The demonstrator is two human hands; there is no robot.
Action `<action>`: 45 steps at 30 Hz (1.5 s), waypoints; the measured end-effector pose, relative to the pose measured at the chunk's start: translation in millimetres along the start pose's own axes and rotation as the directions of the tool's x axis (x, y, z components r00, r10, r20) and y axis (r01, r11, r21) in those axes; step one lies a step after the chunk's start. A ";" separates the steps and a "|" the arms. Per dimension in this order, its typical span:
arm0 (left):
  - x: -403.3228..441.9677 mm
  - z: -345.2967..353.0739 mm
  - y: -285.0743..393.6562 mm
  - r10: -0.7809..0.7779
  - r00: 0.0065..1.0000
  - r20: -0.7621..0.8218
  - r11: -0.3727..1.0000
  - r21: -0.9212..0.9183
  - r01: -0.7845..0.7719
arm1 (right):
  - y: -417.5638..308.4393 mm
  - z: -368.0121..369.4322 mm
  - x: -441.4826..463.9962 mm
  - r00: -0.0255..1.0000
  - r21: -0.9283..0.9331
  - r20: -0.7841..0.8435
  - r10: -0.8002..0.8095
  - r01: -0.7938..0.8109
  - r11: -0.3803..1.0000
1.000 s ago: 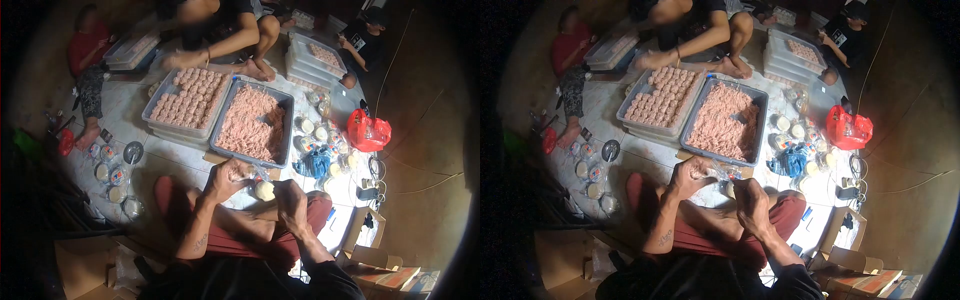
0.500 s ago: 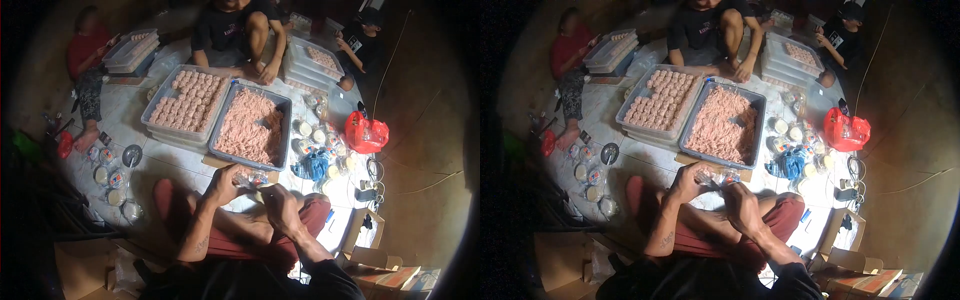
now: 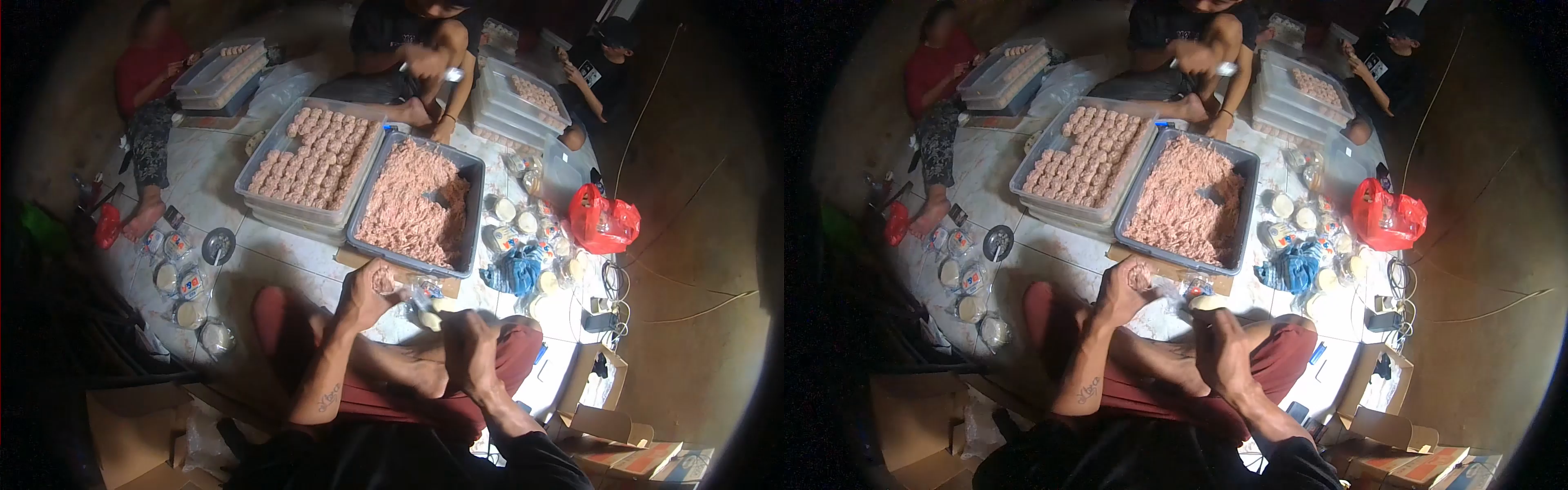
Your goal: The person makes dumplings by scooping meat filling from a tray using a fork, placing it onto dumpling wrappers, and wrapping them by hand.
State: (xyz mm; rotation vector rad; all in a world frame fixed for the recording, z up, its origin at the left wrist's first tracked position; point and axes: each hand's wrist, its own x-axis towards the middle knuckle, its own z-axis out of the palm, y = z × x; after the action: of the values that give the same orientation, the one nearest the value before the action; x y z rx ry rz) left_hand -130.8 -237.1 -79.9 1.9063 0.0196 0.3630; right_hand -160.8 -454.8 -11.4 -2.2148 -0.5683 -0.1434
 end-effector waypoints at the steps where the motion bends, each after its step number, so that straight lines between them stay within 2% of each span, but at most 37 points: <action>1: 0.2 -5.0 0.1 0.000 1.000 0.006 1.000 -0.001 0.000 | -10.2 -11.0 2.8 0.999 0.055 -0.043 -0.005 0.008 0.998; 3: 1.8 -11.7 4.8 0.139 0.988 0.072 0.976 -0.178 -0.124 | -2.8 -6.4 5.1 0.978 0.077 -0.200 -0.065 0.081 0.994; 4: 1.5 -8.6 10.4 0.149 0.989 0.027 0.970 -0.196 -0.141 | -3.0 -4.2 6.7 0.977 0.074 -0.204 -0.062 0.078 0.994; 5: -0.1 -3.1 7.3 0.148 0.988 0.032 0.970 -0.198 -0.139 | -4.9 -1.1 7.2 0.984 0.058 -0.167 -0.058 0.068 0.996; 6: -0.4 3.2 0.1 0.083 0.994 0.072 0.970 -0.235 -0.064 | -6.0 3.3 7.8 0.990 0.043 -0.130 -0.057 0.063 0.997; 7: -0.5 9.4 -6.9 0.018 0.993 0.114 0.963 -0.268 0.013 | 8.0 18.5 -0.3 0.999 0.127 -0.027 0.040 -0.036 0.991; 8: 2.4 13.4 -4.5 0.013 0.997 0.080 0.999 -0.046 -0.009 | 7.7 22.2 1.2 0.999 0.108 -0.034 -0.029 0.033 0.994; 9: 2.7 15.2 -2.3 0.014 0.997 0.080 0.999 -0.046 -0.010 | 7.5 24.2 3.6 0.994 0.089 -0.038 -0.100 0.103 0.991; 11: 0.6 12.0 4.9 0.052 0.998 -0.034 0.999 0.017 -0.052 | 9.4 14.9 -2.8 0.997 0.225 -0.027 0.072 -0.064 0.972; 12: -1.0 5.7 13.4 -0.101 0.995 0.024 0.989 0.115 0.098 | -8.5 0.6 4.5 0.995 0.105 -0.089 0.034 -0.025 0.994; 16: -0.7 5.3 11.8 -0.091 0.996 -0.013 0.994 0.051 0.092 | -1.4 -5.5 6.4 0.991 0.027 -0.052 0.125 -0.124 0.992; 18: -1.1 -2.7 21.4 0.138 0.990 -0.006 0.967 -0.215 -0.136 | -6.9 -8.2 6.7 0.987 0.166 -0.129 0.100 -0.078 0.983; 19: 0.5 -4.0 18.8 0.140 0.990 -0.004 0.967 -0.215 -0.137 | -5.5 -4.9 6.8 0.986 0.166 -0.132 0.101 -0.078 0.983; 21: -0.7 -2.2 3.9 0.061 0.990 0.130 0.997 -0.059 -0.054 | 2.0 9.0 2.2 0.995 0.143 -0.104 -0.012 0.027 0.989; 22: -0.6 6.8 -17.7 0.061 0.986 0.153 0.998 -0.019 -0.059 | 7.9 15.0 3.0 1.000 0.101 0.005 -0.014 0.014 0.995; 23: 0.3 3.5 -11.3 0.066 0.986 0.153 0.998 -0.021 -0.064 | 9.6 21.1 7.6 0.997 0.099 0.002 -0.082 0.081 0.992; 25: 2.6 -3.6 1.2 0.063 0.990 0.124 0.995 -0.089 -0.053 | 12.8 11.1 14.9 0.999 0.115 -0.010 0.031 -0.030 0.993; 26: 2.7 -8.8 -5.6 -0.039 0.983 0.177 0.965 -0.247 0.083 | 13.3 5.9 23.8 0.994 0.015 -0.053 0.100 -0.100 0.995; 27: 4.0 -12.5 -22.2 -0.130 0.975 0.183 0.915 -0.356 0.188 | 28.6 4.1 36.9 0.995 -0.020 -0.099 -0.001 -0.001 1.000; 29: 10.5 -10.7 -30.7 -0.058 0.994 0.097 0.937 -0.337 0.088 | 74.4 11.3 64.7 0.992 -0.141 -0.120 -0.045 0.028 0.990; 30: 10.5 -3.9 -65.3 -0.026 0.994 0.108 0.979 -0.196 0.047 | 105.6 20.5 77.1 0.992 -0.244 -0.106 -0.071 0.044 0.969; 31: 8.9 2.0 -97.7 0.000 0.993 0.120 0.999 -0.051 0.006 | 137.5 30.6 82.0 0.979 -0.329 -0.100 -0.179 0.138 0.934; 32: 8.1 0.2 -101.0 -0.089 0.982 0.167 0.994 -0.053 0.099 | 173.3 37.9 87.0 0.984 -0.399 0.017 -0.176 0.168 0.901; 33: 11.7 -12.9 -73.4 -0.133 0.946 0.295 0.967 -0.171 0.189 | 175.0 40.2 94.0 0.978 -0.461 0.136 -0.160 0.205 0.863; 34: 10.2 -5.2 -83.5 -0.006 0.981 0.192 0.964 -0.260 0.057 | 175.7 45.0 94.2 0.975 -0.456 0.149 -0.166 0.216 0.863; 35: 8.4 0.4 -96.3 0.114 0.991 0.076 0.940 -0.332 -0.082 | 143.9 43.0 97.1 0.967 -0.500 0.113 -0.229 0.255 0.828; 36: 5.7 -9.8 -89.0 -0.014 0.989 0.148 0.920 -0.386 0.070 | 122.2 48.2 97.4 0.955 -0.544 0.083 -0.286 0.284 0.789; 37: 3.8 -19.8 -82.0 -0.135 0.964 0.229 0.874 -0.431 0.224 | 126.9 66.6 95.8 0.905 -0.412 -0.015 -0.425 0.382 0.827; 38: 2.6 -13.1 -107.2 -0.123 0.976 0.178 0.903 -0.389 0.185 | 112.2 76.8 92.8 0.946 -0.380 0.176 -0.272 0.320 0.868; 39: 4.8 -18.0 -95.4 -0.082 0.984 0.155 0.898 -0.416 0.141 | 97.4 87.0 90.1 0.929 -0.379 0.356 -0.101 0.243 0.893; 40: 5.3 -17.5 -97.3 -0.124 0.977 0.173 0.874 -0.447 0.190 | 74.1 100.8 88.7 0.940 -0.356 0.334 -0.062 0.187 0.916; 42: 6.5 -19.3 -95.3 -0.173 0.966 0.190 0.843 -0.479 0.245 | 65.5 126.4 92.3 0.925 -0.064 0.319 -0.209 0.241 0.968; 43: 7.6 -21.0 -92.1 -0.123 0.983 0.136 0.888 -0.427 0.170 | 68.5 139.7 94.7 0.918 0.074 0.275 -0.287 0.277 0.958; 44: 9.1 -24.3 -89.3 -0.070 0.994 0.082 0.925 -0.367 0.096 | 64.7 144.9 98.4 0.914 0.076 0.289 -0.285 0.275 0.958; 45: 10.3 -28.7 -89.4 -0.086 0.994 0.073 0.922 -0.372 0.107 | 60.3 149.8 101.3 0.922 -0.021 0.316 -0.226 0.245 0.969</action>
State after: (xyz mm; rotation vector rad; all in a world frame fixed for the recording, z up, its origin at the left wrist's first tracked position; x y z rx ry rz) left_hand -114.1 -176.7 -150.5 1.5278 0.0061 0.2270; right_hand -56.6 -340.2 -122.4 -2.2355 -1.0183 0.0689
